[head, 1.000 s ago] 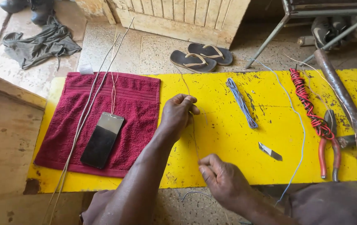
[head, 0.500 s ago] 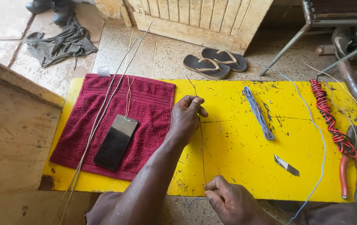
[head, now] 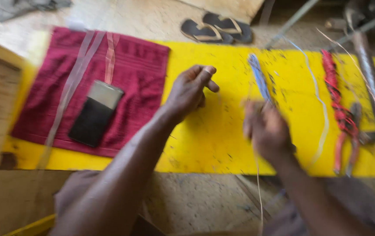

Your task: The person sits at a low yellow table and strips the insulation from a blue wire using a small knife. They then twist the exposed strands and continue to strip and prepare additional wire pieces.

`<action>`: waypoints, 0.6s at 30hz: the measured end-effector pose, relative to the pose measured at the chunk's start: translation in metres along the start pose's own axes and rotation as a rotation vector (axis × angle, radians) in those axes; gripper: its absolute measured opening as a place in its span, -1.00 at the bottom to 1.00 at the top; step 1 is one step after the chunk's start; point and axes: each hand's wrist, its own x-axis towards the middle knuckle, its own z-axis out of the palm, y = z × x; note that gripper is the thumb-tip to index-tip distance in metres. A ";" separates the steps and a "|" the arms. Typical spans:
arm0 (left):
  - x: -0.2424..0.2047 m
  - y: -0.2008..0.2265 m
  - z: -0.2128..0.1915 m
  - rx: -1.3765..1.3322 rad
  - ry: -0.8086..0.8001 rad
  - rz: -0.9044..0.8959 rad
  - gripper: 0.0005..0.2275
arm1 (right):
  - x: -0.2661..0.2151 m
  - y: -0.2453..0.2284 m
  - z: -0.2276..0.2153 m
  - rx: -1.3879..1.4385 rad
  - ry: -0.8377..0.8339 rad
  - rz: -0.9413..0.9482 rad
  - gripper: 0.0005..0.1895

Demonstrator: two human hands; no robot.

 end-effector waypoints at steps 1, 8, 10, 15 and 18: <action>0.002 -0.002 0.009 0.064 -0.021 0.094 -0.62 | 0.021 0.000 -0.018 0.023 0.151 -0.244 -0.66; -0.063 -0.004 0.068 0.128 -0.598 -0.263 -0.43 | 0.104 -0.002 -0.126 0.166 0.731 -0.645 -0.90; -0.064 -0.017 0.067 -0.043 -0.729 -0.386 -0.60 | 0.111 0.019 -0.158 0.120 0.881 -0.690 -0.90; -0.044 -0.019 0.044 -0.161 -0.710 -0.404 -0.70 | 0.129 0.089 -0.238 0.100 1.035 -0.511 -0.80; -0.038 -0.013 0.028 -0.236 -0.682 -0.417 -0.75 | 0.126 0.105 -0.251 0.065 1.043 -0.310 -0.59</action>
